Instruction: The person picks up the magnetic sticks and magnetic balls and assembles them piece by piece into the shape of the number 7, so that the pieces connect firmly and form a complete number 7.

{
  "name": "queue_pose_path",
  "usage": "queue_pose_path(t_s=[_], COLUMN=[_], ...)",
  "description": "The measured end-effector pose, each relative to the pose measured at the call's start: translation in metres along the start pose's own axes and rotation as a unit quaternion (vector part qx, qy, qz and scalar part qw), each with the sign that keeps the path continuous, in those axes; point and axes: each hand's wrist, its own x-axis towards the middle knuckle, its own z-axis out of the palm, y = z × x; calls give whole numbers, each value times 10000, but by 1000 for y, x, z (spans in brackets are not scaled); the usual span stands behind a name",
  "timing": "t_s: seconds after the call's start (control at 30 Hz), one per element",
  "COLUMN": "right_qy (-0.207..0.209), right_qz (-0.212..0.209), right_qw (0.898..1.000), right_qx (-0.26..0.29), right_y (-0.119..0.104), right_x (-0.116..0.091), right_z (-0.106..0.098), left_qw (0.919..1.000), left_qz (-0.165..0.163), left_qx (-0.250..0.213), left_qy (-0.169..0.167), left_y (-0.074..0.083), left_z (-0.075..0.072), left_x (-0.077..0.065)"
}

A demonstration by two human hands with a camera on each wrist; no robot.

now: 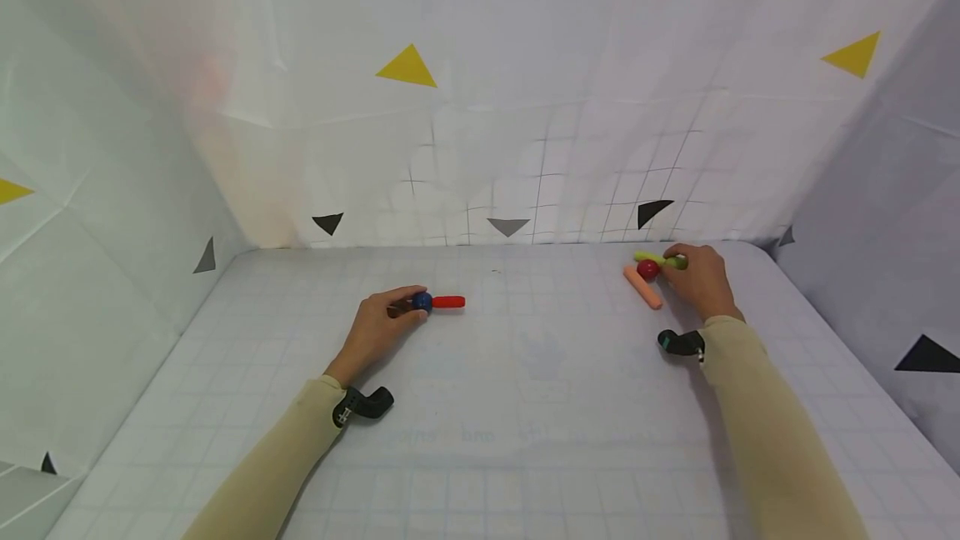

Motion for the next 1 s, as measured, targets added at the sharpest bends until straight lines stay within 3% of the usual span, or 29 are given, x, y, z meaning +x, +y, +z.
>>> queue_pose_path(t_s=[0.4, 0.73, 1.0], right_qy=[89, 412, 313], right_qz=[-38, -188, 217], right_qw=[9999, 9989, 9977], right_qx=[127, 121, 554], right_y=[-1, -2, -11], right_x=[-7, -7, -7], right_z=[2, -1, -9], left_qw=[10000, 10000, 10000], left_qz=[4, 8, -1], left_qx=[70, 76, 80], left_qy=[-15, 1, 14], left_y=[1, 1, 2], left_z=[0, 0, 0], left_x=[0, 0, 0])
